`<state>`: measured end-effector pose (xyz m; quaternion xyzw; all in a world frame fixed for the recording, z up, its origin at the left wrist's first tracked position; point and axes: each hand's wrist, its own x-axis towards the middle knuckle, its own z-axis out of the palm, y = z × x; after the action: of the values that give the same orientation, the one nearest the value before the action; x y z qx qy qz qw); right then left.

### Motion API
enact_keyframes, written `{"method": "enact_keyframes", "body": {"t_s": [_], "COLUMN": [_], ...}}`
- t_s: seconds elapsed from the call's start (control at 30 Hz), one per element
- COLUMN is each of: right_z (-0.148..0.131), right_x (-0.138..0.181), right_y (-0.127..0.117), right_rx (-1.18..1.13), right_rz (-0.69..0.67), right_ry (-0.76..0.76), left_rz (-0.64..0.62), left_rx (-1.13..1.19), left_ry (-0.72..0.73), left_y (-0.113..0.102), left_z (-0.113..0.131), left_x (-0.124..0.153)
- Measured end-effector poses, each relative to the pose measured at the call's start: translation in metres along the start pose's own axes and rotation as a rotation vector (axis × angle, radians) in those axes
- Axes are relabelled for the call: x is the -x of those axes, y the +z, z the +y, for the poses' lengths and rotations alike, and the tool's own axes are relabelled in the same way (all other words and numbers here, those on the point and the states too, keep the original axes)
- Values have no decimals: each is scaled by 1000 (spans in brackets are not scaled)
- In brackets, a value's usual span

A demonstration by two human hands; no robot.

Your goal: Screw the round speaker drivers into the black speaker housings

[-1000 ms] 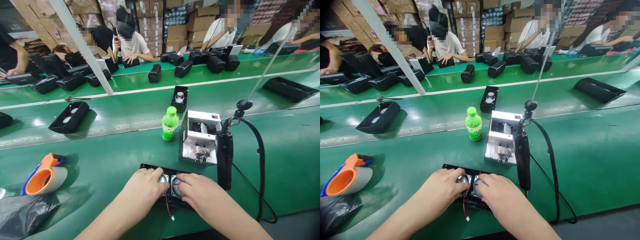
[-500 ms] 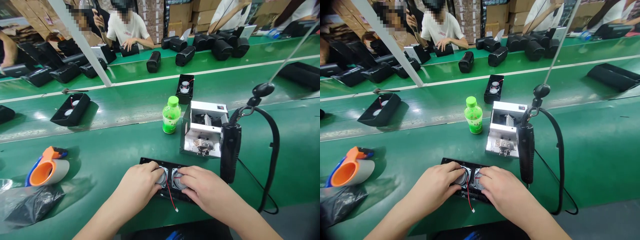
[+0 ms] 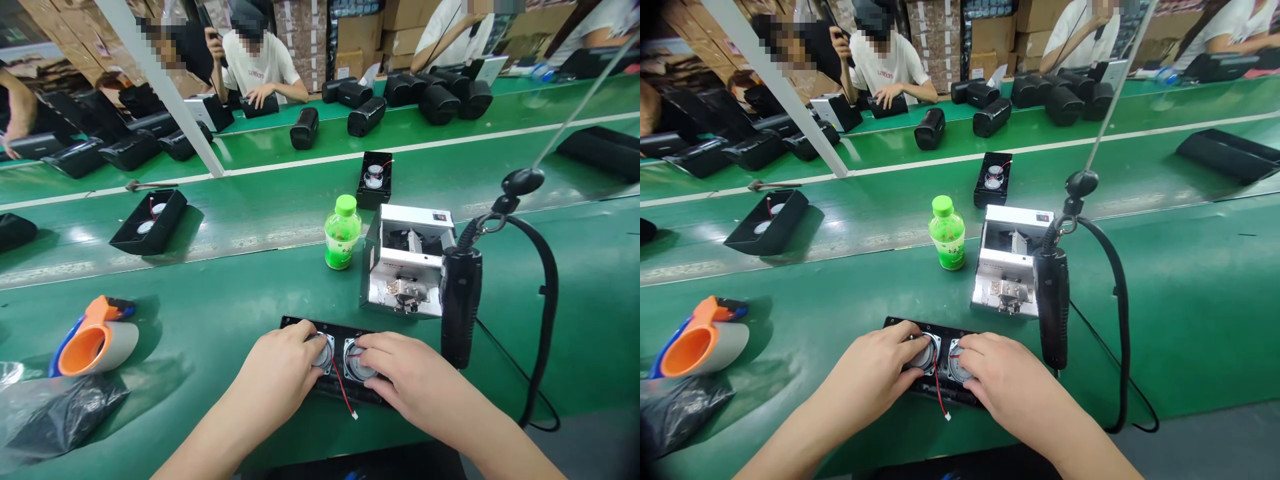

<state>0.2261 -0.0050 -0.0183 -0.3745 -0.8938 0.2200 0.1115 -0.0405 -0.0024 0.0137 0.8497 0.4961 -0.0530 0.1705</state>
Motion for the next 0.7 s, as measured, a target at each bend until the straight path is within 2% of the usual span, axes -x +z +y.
{"method": "enact_keyframes", "body": {"t_s": [0.13, 0.23, 0.3, 0.47, 0.7], "right_z": [-2, -3, -3, -2, -1], "right_x": [2, 4, 4, 5, 15], "right_y": [1, 3, 5, 6, 0], "right_rx": [21, 34, 47, 84, 124], "right_rz": [-28, -34, -35, -34, -37], "right_ry": [28, 49, 49, 26, -23], "left_rz": [82, 289, 362, 223, 323], "left_rx": [40, 118, 158, 270, 356], "left_ry": [32, 93, 84, 9, -68], "left_y": [7, 13, 16, 28, 51], "left_z": [-5, -16, -26, -39, -14], "left_x": [6, 19, 27, 34, 43]}}
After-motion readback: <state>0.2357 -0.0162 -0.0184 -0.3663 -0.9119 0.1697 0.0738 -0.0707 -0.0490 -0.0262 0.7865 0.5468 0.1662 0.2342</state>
